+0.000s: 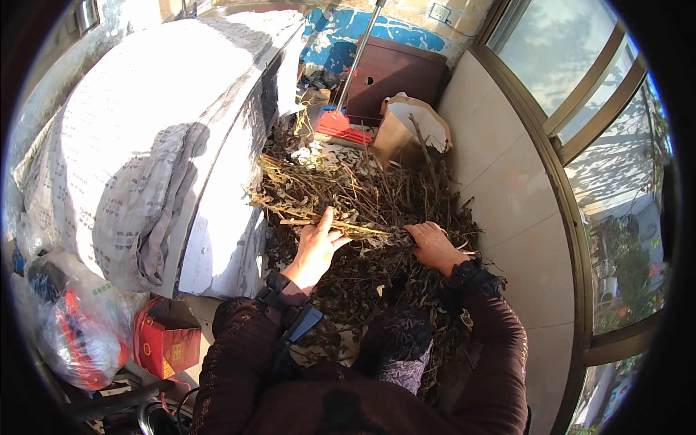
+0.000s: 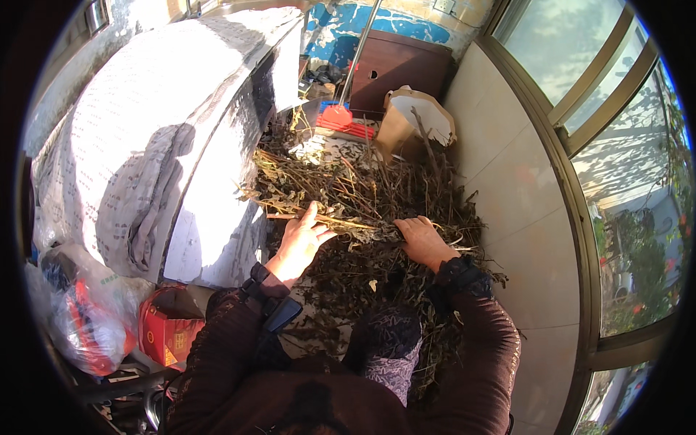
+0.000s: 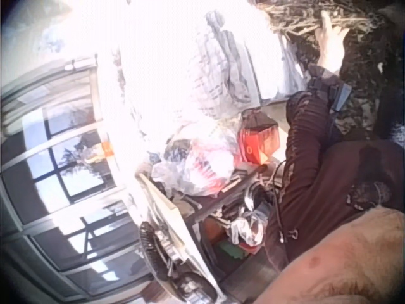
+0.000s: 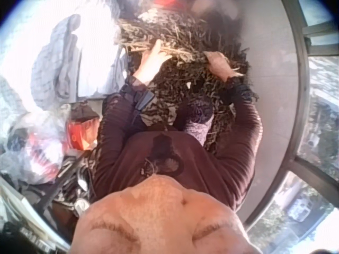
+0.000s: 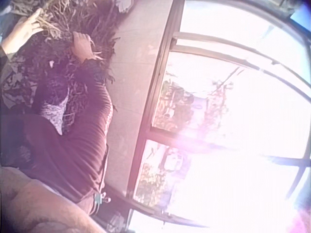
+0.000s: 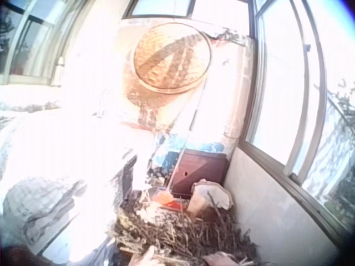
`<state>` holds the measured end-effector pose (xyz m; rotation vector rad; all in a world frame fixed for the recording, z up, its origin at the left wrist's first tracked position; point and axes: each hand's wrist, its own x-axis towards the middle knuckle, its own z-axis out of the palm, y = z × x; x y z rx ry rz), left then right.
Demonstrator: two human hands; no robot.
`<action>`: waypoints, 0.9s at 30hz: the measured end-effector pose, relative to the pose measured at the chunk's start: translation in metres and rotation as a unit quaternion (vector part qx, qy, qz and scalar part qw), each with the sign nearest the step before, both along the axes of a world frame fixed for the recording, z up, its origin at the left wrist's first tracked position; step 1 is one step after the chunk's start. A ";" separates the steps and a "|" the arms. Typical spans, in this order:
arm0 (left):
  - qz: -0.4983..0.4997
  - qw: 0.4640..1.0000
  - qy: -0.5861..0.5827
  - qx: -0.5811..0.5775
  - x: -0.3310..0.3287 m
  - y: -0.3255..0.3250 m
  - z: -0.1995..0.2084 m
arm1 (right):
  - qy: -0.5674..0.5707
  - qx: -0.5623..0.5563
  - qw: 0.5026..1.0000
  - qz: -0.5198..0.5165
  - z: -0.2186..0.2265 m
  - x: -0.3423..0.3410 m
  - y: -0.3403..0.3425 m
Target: The person walks to a corner of a sunroom and kneels beside a metal stove. They repeatedly pick up handfuls of dry twigs and branches from a pile on the floor and place them into the stove's firebox to feed the fire.
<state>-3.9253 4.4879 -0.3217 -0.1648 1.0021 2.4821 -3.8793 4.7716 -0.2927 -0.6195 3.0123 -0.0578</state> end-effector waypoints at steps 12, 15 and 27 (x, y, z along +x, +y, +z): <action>-0.075 0.997 0.025 0.021 0.009 0.013 -0.018 | 0.016 0.001 1.000 -0.014 0.000 0.023 0.021; -0.074 0.986 0.038 0.143 0.011 0.003 -0.027 | 0.043 -0.001 0.999 -0.022 0.005 0.011 0.022; 0.034 0.998 0.001 0.053 -0.017 0.004 -0.037 | 0.000 -0.054 0.998 -0.045 0.017 -0.010 -0.005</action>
